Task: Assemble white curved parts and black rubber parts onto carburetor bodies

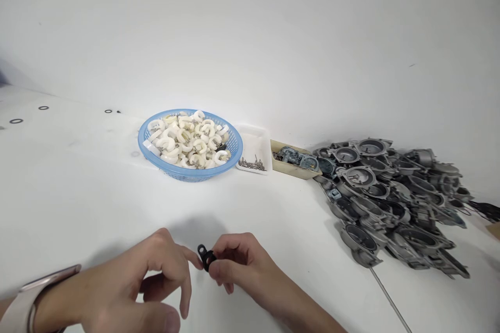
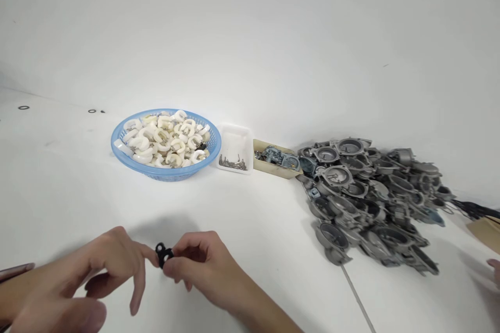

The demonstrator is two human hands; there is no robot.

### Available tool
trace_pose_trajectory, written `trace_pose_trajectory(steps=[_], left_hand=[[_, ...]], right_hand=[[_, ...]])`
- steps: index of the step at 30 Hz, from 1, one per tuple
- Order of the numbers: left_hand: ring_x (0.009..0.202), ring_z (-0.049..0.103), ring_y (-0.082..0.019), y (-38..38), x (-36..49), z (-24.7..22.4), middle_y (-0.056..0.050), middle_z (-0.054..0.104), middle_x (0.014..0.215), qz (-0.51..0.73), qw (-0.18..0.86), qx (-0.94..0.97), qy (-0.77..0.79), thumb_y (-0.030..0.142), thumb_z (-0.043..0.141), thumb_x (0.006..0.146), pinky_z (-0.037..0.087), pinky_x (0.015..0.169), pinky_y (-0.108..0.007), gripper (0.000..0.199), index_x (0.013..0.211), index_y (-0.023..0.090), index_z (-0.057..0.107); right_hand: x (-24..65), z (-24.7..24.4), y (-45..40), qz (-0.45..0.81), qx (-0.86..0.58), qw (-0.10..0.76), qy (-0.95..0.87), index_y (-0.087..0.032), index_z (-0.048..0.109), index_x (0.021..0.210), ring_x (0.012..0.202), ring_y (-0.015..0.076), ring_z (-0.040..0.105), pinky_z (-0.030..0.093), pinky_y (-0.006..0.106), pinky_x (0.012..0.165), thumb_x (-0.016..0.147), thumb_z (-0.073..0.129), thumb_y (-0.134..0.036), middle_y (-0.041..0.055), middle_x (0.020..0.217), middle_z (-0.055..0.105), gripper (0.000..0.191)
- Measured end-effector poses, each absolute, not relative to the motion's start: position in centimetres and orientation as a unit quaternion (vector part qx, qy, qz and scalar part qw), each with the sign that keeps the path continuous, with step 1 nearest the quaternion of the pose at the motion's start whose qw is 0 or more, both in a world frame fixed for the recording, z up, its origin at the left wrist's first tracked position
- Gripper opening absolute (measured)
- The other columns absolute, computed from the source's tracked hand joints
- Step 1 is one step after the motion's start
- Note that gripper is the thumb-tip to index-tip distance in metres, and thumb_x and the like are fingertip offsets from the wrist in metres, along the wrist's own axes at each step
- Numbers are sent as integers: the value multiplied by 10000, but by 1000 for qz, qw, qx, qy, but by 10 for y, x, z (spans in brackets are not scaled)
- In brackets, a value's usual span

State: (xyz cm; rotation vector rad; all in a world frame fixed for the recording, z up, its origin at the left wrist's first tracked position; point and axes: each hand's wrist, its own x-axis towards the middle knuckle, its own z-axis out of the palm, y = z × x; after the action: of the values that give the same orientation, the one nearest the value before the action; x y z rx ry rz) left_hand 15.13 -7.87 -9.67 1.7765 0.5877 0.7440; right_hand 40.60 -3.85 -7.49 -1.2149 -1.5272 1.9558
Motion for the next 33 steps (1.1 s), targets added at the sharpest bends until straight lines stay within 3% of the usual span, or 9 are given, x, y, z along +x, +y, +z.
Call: trace_pose_trajectory(steps=[4,9,12,16,18,23,33], left_hand=[[1035,607,-232,-78,152,-96,-32,616,952,294,552,737,258,249,650,885,472,1104,-443,130,1005,232,694],[898,584,-213,-78,159,-89,-30,573,833,314,551,725,269,391,663,896,539,965,-384,194,843,204,654],[835,565,-200,-76,160,-87,-8,513,757,318,547,731,258,414,655,898,534,982,-397,231,803,205,629],[813,551,-181,-77,157,-91,25,428,743,321,523,748,254,303,643,888,420,1153,-481,97,943,232,679],[801,542,-169,-78,155,-95,36,404,746,327,519,749,248,246,627,885,362,1202,-503,164,1036,255,689],[814,528,-165,-79,158,-103,48,383,736,372,516,739,221,187,584,904,334,1221,-522,276,1143,299,665],[794,526,-161,-80,159,-104,51,395,739,383,513,739,211,209,618,919,334,1229,-559,251,1152,295,652]], right_hand=[[406,-75,-39,696,-434,176,-544,-139,705,728,560,96,494,380,231,538,698,766,-312,-4,633,604,187],[406,-75,-40,699,-429,161,-549,-140,712,726,527,86,485,362,218,504,704,763,-298,-10,611,603,168],[406,-75,-40,700,-427,158,-550,-140,710,726,513,86,481,366,217,494,698,759,-289,-10,601,603,160],[407,-75,-39,698,-428,166,-550,-139,706,729,518,89,485,379,222,507,705,750,-302,-7,609,602,170],[408,-74,-39,693,-429,177,-552,-138,701,732,523,91,488,382,226,515,719,742,-314,-6,615,599,182],[407,-72,-40,664,-446,223,-557,-144,661,731,547,90,486,367,226,526,776,716,-357,-10,649,587,224],[407,-76,-39,651,-442,242,-568,-151,628,736,535,91,480,363,235,527,821,725,-415,-12,651,580,294]])
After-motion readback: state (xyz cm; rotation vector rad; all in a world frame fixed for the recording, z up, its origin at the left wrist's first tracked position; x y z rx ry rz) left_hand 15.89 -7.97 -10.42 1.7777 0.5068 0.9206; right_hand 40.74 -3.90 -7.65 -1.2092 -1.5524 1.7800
